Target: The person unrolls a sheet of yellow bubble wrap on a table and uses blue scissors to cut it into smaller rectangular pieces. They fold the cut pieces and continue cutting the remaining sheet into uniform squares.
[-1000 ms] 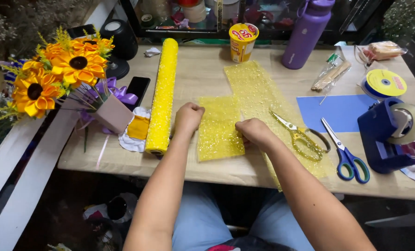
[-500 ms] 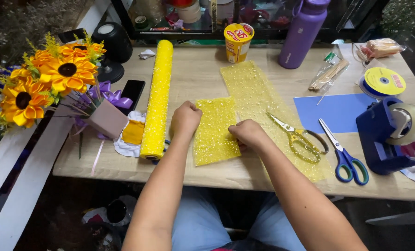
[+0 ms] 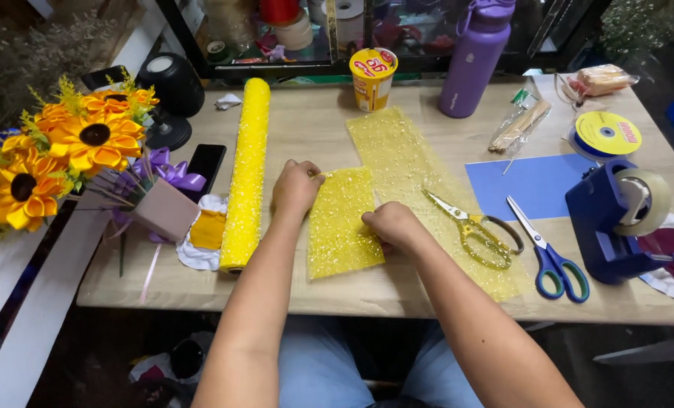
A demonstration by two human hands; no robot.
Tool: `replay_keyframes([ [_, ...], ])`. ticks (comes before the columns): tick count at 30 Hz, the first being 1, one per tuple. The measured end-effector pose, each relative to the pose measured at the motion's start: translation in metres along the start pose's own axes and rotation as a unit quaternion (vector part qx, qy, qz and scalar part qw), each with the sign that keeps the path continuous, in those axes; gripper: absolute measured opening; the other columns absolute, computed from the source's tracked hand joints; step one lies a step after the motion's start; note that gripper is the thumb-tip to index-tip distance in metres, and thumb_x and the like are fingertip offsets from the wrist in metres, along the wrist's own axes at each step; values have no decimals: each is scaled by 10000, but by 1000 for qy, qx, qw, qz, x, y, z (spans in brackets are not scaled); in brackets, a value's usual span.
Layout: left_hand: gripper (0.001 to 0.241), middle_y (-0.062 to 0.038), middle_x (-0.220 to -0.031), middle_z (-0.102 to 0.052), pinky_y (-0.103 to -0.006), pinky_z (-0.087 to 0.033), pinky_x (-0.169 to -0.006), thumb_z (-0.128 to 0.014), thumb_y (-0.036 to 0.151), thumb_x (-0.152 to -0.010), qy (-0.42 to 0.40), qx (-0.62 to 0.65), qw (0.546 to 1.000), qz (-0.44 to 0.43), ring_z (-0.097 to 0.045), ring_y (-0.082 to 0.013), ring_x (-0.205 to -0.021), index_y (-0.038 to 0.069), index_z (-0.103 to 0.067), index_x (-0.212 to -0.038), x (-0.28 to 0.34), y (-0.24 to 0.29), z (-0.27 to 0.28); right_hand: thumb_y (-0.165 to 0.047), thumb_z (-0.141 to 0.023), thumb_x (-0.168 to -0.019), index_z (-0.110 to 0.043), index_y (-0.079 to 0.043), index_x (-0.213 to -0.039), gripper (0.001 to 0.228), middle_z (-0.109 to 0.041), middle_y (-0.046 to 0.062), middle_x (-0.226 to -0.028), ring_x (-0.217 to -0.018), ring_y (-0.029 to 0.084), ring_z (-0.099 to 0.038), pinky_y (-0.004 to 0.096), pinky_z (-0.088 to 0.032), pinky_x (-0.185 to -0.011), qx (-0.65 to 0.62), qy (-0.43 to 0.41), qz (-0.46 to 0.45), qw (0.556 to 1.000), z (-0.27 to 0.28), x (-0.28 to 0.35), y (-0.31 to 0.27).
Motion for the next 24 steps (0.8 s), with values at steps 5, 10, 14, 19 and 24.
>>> replay_keyframes([
  [5, 212, -105, -1087, -591, -498, -549, -980, -698, 275, -894, 1, 11, 1000, -14, -656, -364, -1169, 136, -731, -1051, -12, -11, -3, -392, -678, -857, -789, 18, -1055, 468, -753, 232, -943, -930, 357, -762, 487, -600, -828, 63, -10, 0, 998, 7, 21, -15],
  [10, 288, -118, -1111, -677, -470, -533, -1006, -710, 270, -855, -33, -32, 999, -4, -659, -341, -1205, 143, -706, -1113, -9, -17, 8, -435, -648, -864, -781, -45, -1163, 509, -763, 191, -1110, -1149, 349, -710, 454, -553, -986, 113, 0, 12, 993, 6, 14, -15],
  [14, 354, -111, -1217, -746, -473, -516, -1054, -680, 254, -878, -69, -59, 995, -26, -639, -335, -1266, 164, -728, -1217, -18, -28, 4, -482, -645, -838, -781, -55, -1144, 543, -757, 192, -1164, -1217, 360, -671, 466, -538, -1018, 150, 4, 23, 988, 7, 32, -25],
  [19, 288, -148, -1063, -772, -476, -540, -1003, -677, 223, -788, -74, -49, 996, -26, -688, -354, -1173, 123, -765, -1044, -30, -42, -1, -483, -645, -862, -787, -56, -1140, 529, -763, 187, -1144, -1205, 353, -680, 456, -539, -1013, 181, -1, 39, 983, 5, 36, -27],
  [24, 424, -44, -1105, -758, -426, -517, -1064, -722, 356, -832, -116, -2, 993, -36, -674, -272, -1198, 248, -704, -1241, -11, -22, 18, -382, -576, -936, -764, -99, -1211, 436, -748, 191, -1176, -1220, 361, -671, 457, -539, -1008, 208, 4, 57, 976, -1, 26, -20],
])
Point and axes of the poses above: each hand's wrist, its own x-axis away from the middle knuckle, its own z-axis out of the back of the hand, y = z × x, the point moved 2 cm from there along -x, towards the middle knuckle
